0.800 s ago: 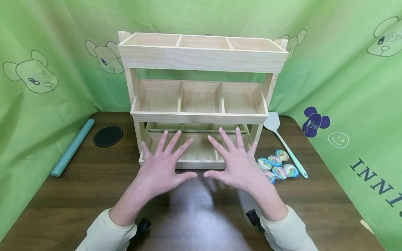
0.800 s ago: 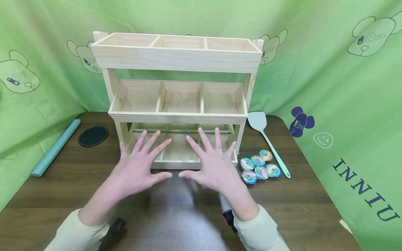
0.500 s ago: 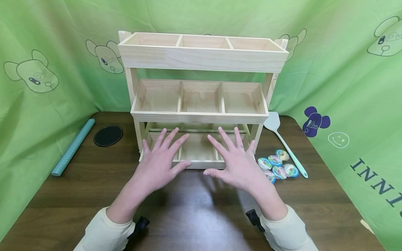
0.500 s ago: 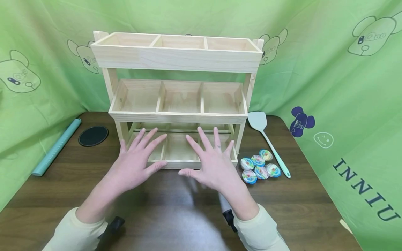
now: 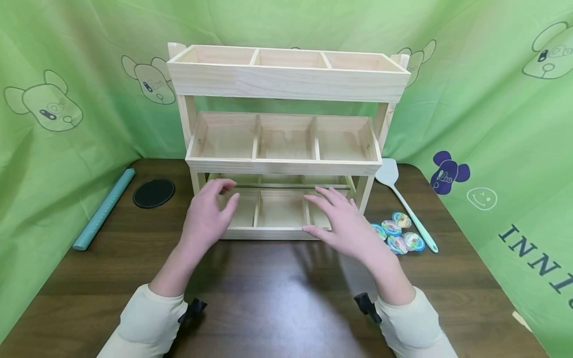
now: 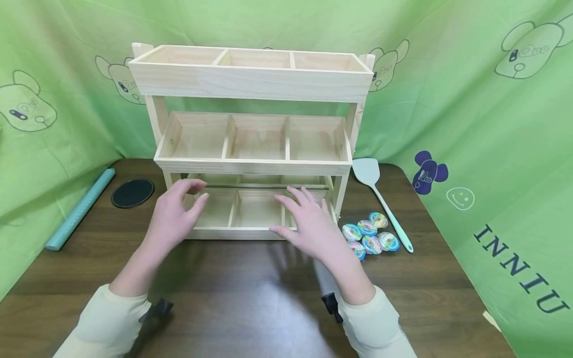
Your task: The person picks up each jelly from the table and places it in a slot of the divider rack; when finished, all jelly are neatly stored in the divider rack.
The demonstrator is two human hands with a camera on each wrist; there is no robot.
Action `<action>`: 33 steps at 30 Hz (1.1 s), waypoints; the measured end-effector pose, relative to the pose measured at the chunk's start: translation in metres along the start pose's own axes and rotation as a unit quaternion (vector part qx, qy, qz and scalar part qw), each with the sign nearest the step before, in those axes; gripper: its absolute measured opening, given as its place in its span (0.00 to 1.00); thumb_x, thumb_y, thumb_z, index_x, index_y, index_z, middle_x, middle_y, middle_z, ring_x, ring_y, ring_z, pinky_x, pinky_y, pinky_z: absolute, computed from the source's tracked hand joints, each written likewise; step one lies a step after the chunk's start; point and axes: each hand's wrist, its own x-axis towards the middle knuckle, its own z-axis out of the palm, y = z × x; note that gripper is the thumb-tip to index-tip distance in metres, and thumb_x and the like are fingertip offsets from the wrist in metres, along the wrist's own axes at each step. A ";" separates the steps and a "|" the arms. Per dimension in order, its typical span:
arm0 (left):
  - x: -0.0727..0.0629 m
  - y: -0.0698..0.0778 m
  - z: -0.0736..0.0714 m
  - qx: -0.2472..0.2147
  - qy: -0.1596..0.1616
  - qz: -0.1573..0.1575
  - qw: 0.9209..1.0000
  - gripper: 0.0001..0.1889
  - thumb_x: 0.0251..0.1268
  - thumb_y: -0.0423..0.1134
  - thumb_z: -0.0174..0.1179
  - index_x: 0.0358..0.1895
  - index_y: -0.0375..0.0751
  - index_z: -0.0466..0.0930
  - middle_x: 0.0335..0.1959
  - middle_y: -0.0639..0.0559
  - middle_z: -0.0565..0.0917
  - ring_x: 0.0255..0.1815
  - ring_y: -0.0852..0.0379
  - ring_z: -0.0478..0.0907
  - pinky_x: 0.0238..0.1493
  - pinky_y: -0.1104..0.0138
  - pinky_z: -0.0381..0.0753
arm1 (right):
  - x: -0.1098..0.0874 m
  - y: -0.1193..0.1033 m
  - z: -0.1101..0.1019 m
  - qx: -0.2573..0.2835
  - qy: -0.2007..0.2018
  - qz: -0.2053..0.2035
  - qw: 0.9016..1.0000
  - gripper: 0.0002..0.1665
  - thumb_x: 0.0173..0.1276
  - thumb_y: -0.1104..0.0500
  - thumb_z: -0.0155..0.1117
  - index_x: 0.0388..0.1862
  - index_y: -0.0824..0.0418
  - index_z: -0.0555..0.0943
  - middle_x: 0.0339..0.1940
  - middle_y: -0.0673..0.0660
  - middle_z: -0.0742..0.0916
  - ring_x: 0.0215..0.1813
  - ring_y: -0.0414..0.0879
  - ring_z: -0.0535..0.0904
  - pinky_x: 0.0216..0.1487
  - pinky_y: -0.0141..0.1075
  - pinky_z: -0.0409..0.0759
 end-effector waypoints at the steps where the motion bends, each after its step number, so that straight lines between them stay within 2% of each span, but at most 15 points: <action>1: 0.001 -0.004 0.001 -0.009 0.015 -0.005 1.000 0.12 0.70 0.35 0.62 0.52 0.35 0.81 0.47 0.42 0.82 0.50 0.43 0.77 0.52 0.51 0.75 | 0.001 0.003 -0.001 0.006 -0.001 -0.003 1.000 0.39 0.68 0.42 0.69 0.72 0.58 0.73 0.75 0.66 0.69 0.76 0.67 0.59 0.69 0.69 0.56; 4: 0.005 -0.016 0.004 -0.029 0.053 -0.017 0.998 0.09 0.68 0.31 0.61 0.48 0.34 0.81 0.43 0.42 0.82 0.46 0.44 0.77 0.49 0.53 0.75 | 0.002 0.013 -0.002 0.032 -0.005 -0.011 0.999 0.34 0.69 0.47 0.70 0.68 0.62 0.76 0.71 0.66 0.74 0.73 0.64 0.66 0.71 0.60 0.63; 7: 0.008 -0.027 0.007 -0.036 0.089 -0.022 0.995 0.07 0.67 0.29 0.61 0.46 0.32 0.81 0.40 0.42 0.82 0.43 0.45 0.78 0.44 0.54 0.75 | 0.003 0.024 -0.003 0.066 -0.011 -0.010 0.998 0.28 0.70 0.50 0.69 0.64 0.62 0.79 0.66 0.61 0.79 0.70 0.58 0.71 0.69 0.53 0.68; 13: 0.011 -0.047 0.011 -0.040 0.162 -0.026 0.986 0.07 0.63 0.25 0.59 0.43 0.28 0.80 0.36 0.39 0.79 0.37 0.45 0.76 0.38 0.61 0.70 | 0.001 0.049 -0.011 0.118 -0.022 0.028 0.992 0.17 0.70 0.56 0.69 0.55 0.60 0.84 0.56 0.56 0.86 0.61 0.54 0.79 0.60 0.52 0.76; 18: 0.012 -0.060 0.012 -0.042 0.216 -0.037 0.975 0.07 0.61 0.22 0.57 0.42 0.27 0.77 0.36 0.37 0.75 0.36 0.44 0.73 0.39 0.64 0.68 | -0.006 0.075 -0.025 0.128 -0.008 0.073 0.989 0.11 0.71 0.60 0.67 0.49 0.60 0.86 0.48 0.56 0.89 0.51 0.52 0.84 0.51 0.51 0.80; 23: 0.013 -0.073 0.013 -0.051 0.264 -0.070 0.961 0.11 0.61 0.22 0.58 0.46 0.26 0.74 0.42 0.35 0.73 0.42 0.41 0.71 0.46 0.62 0.68 | -0.014 0.102 -0.035 0.149 -0.006 0.107 0.983 0.11 0.71 0.59 0.67 0.50 0.61 0.85 0.46 0.56 0.89 0.49 0.51 0.84 0.50 0.41 0.81; 27: 0.013 -0.082 0.013 -0.061 0.265 -0.105 0.956 0.17 0.61 0.23 0.60 0.53 0.28 0.71 0.49 0.35 0.72 0.49 0.41 0.69 0.53 0.59 0.65 | -0.021 0.123 -0.040 0.167 -0.006 0.124 0.978 0.16 0.70 0.58 0.69 0.53 0.63 0.84 0.49 0.60 0.88 0.53 0.54 0.83 0.47 0.32 0.79; 31: 0.012 -0.089 0.016 -0.088 0.228 -0.138 0.960 0.20 0.64 0.26 0.59 0.59 0.31 0.70 0.55 0.37 0.72 0.55 0.44 0.70 0.53 0.60 0.68 | -0.030 0.141 -0.045 0.168 -0.004 0.140 0.976 0.19 0.69 0.56 0.70 0.56 0.62 0.83 0.53 0.62 0.87 0.56 0.56 0.81 0.47 0.30 0.78; 33: 0.012 -0.091 0.017 -0.108 0.204 -0.146 0.962 0.21 0.66 0.27 0.57 0.62 0.31 0.69 0.58 0.37 0.72 0.58 0.46 0.71 0.54 0.59 0.71 | -0.035 0.149 -0.046 0.166 -0.006 0.145 0.975 0.20 0.69 0.55 0.71 0.58 0.61 0.83 0.55 0.63 0.86 0.56 0.54 0.81 0.48 0.29 0.78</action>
